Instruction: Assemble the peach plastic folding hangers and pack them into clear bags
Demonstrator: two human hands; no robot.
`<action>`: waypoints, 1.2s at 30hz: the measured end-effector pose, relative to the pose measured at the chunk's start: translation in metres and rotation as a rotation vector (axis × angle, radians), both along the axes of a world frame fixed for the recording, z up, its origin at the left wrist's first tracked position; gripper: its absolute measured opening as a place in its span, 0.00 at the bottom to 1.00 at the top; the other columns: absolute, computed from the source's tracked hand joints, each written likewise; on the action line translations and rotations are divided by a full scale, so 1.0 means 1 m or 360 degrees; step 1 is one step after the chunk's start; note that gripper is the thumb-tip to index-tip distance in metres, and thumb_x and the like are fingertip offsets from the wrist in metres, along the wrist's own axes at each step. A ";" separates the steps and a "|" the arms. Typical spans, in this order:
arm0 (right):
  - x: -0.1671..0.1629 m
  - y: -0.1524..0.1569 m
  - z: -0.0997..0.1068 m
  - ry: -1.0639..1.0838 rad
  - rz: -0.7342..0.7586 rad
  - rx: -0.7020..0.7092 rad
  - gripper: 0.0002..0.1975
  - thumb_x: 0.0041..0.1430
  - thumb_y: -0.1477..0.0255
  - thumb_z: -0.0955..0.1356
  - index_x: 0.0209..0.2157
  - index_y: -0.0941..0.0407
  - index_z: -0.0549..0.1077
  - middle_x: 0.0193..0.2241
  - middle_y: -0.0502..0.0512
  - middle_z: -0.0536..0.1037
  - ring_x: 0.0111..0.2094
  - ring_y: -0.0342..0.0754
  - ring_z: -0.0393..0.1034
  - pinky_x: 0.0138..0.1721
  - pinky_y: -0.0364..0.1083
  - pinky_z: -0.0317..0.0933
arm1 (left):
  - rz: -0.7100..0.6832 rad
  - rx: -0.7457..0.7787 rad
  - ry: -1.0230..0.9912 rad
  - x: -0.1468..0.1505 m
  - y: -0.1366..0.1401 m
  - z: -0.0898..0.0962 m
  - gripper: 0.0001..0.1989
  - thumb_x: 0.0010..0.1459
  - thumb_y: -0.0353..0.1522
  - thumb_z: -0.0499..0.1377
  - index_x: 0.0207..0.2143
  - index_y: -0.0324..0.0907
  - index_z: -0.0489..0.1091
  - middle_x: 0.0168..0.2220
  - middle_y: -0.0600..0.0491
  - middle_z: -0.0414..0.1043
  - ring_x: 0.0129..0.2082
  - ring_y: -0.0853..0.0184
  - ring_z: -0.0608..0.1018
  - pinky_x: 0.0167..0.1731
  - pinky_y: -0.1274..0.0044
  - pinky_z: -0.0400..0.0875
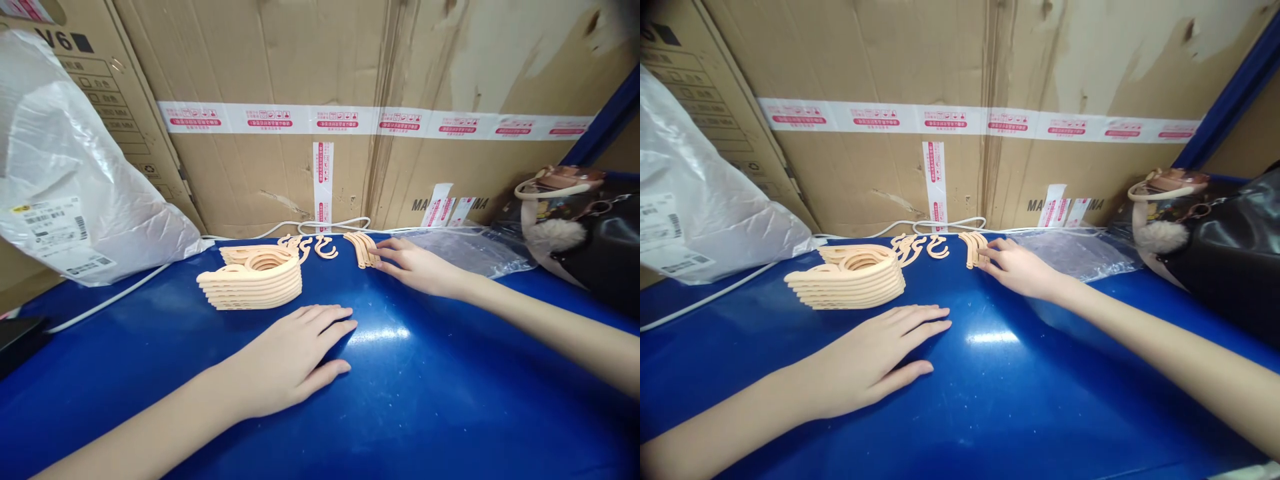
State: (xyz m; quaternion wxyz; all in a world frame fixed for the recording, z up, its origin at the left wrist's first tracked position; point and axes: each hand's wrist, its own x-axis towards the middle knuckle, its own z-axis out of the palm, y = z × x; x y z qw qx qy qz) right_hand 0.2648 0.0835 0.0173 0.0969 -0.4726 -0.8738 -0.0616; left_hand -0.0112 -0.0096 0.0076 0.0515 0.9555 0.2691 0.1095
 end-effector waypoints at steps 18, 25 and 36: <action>0.008 -0.005 0.014 -0.0300 -0.0719 -0.0154 0.09 0.60 0.70 0.63 0.40 0.60 0.69 0.32 0.64 0.79 0.32 0.57 0.75 0.25 0.46 0.53 | -0.0013 -0.0060 -0.0022 0.000 0.001 0.003 0.21 0.68 0.38 0.50 0.60 0.41 0.61 0.62 0.46 0.62 0.61 0.57 0.65 0.59 0.63 0.62; 0.014 -0.071 0.021 -0.0217 -0.0483 -0.0583 0.12 0.54 0.63 0.70 0.39 0.52 0.69 0.26 0.48 0.77 0.23 0.48 0.72 0.22 0.43 0.52 | 0.0073 -0.0122 -0.0109 0.000 -0.004 0.006 0.22 0.68 0.39 0.51 0.61 0.43 0.56 0.62 0.48 0.61 0.60 0.59 0.66 0.57 0.66 0.63; -0.024 -0.095 0.017 0.0186 0.0428 -0.0681 0.12 0.62 0.58 0.66 0.40 0.50 0.72 0.33 0.49 0.74 0.34 0.48 0.67 0.38 0.47 0.55 | 0.0294 -0.0118 -0.0144 0.005 -0.005 0.010 0.08 0.63 0.37 0.56 0.41 0.43 0.69 0.37 0.53 0.71 0.36 0.62 0.72 0.35 0.72 0.65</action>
